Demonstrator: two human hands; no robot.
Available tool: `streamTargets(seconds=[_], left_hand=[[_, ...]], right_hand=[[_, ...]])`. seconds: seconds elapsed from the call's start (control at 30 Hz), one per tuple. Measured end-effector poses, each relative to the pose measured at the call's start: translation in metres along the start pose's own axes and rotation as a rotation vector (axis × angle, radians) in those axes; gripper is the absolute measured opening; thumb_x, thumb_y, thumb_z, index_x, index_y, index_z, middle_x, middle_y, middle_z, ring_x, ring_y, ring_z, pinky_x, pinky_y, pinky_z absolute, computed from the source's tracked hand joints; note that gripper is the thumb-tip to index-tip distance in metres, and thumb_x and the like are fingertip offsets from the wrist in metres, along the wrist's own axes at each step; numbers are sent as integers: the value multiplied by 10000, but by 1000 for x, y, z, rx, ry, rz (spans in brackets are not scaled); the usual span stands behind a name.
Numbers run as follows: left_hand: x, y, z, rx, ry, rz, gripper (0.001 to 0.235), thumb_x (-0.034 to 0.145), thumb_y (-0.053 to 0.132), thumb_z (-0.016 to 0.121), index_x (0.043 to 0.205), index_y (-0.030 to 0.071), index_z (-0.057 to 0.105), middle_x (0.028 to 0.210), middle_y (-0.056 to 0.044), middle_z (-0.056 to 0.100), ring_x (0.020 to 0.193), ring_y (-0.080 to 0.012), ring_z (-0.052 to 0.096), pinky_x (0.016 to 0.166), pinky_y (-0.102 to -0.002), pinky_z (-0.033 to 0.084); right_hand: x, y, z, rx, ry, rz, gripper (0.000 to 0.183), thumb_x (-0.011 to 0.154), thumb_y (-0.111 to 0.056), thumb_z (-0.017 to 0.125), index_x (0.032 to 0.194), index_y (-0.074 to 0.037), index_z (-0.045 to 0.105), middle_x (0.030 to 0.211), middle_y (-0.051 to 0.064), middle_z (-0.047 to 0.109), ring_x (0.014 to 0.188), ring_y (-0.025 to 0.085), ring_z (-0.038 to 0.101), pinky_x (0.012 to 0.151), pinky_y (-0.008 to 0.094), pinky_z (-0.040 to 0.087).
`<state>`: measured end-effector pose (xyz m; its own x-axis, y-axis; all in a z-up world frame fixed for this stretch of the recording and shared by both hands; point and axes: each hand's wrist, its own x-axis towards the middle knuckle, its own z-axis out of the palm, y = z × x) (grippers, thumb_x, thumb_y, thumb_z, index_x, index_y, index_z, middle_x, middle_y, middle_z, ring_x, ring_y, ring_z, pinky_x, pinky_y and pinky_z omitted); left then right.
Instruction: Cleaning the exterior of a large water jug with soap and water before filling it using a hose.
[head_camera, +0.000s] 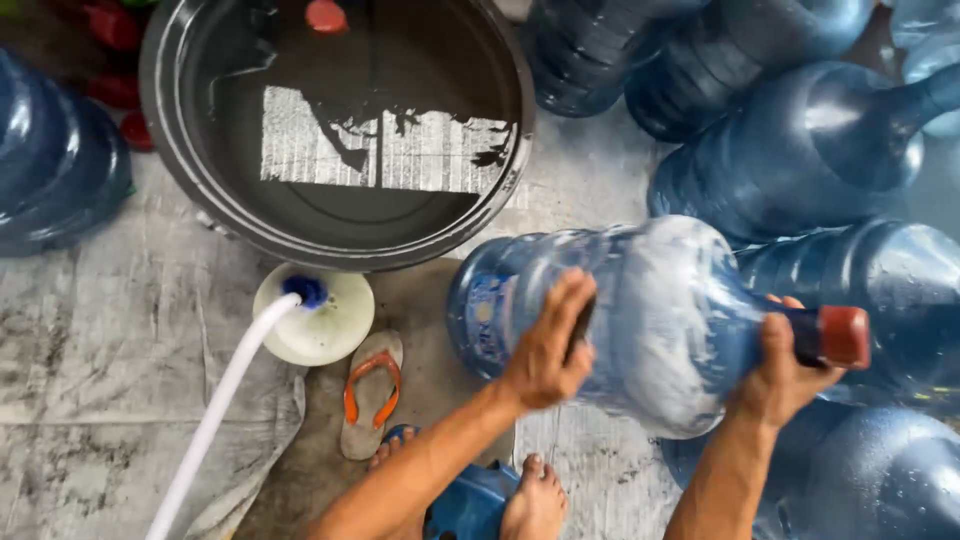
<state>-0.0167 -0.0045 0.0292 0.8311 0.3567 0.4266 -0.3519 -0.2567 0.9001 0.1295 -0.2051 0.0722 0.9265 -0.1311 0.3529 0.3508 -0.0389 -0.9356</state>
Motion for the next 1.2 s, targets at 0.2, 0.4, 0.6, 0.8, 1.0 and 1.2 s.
streamTargets(seconds=[0.2, 0.4, 0.6, 0.8, 1.0, 1.2], left_hand=[[-34, -20, 26, 297, 0, 21, 643, 989, 124, 363, 1508, 91, -15, 1579, -124, -3, 1486, -301, 63, 1219, -516, 20], [105, -89, 0, 22, -395, -708, 635, 891, 354, 270, 1460, 78, 213, 1512, -177, 207, 1368, -346, 276, 1092, -522, 242], [53, -127, -16, -465, -107, -760, 605, 866, 253, 431, 1446, 131, 309, 1535, -73, 246, 1424, -215, 204, 1130, -370, 176], [-8, -9, -18, -195, -1, -365, 663, 905, 349, 394, 1463, 54, 192, 1532, -173, 187, 1437, -322, 172, 1149, -463, 182], [7, -37, -24, -216, 96, -259, 606, 953, 372, 325, 1447, 29, 249, 1504, -184, 279, 1416, -305, 259, 1166, -437, 205], [-21, -26, -4, 18, 61, 17, 529, 992, 195, 336, 1462, 9, 179, 1543, -201, 143, 1464, -348, 142, 1219, -482, 176]], right_hand=[[8, -22, 3, 106, 234, 235, 286, 680, -75, 730, 863, -146, 522, 818, 15, 617, 813, 179, 663, 848, 334, 589], [-3, -9, -23, 73, -246, 38, 417, 730, -134, 622, 1108, -197, 458, 1014, 47, 592, 1047, 204, 609, 1107, 375, 425], [-24, -22, -16, -56, -399, -180, 603, 814, -209, 631, 1318, -91, 322, 1072, 200, 552, 1068, 325, 582, 1159, 467, 383], [-23, -59, 22, -218, 45, 163, 379, 799, -105, 778, 1057, -125, 501, 963, 43, 636, 862, 113, 641, 891, 269, 574], [-18, -51, -10, 65, -325, -11, 582, 757, -98, 630, 1255, -144, 333, 985, 58, 514, 1000, 214, 559, 1140, 409, 478], [6, 7, -1, 274, -97, 8, 429, 799, -174, 705, 1166, -173, 483, 1067, 55, 586, 1049, 222, 621, 1086, 395, 458]])
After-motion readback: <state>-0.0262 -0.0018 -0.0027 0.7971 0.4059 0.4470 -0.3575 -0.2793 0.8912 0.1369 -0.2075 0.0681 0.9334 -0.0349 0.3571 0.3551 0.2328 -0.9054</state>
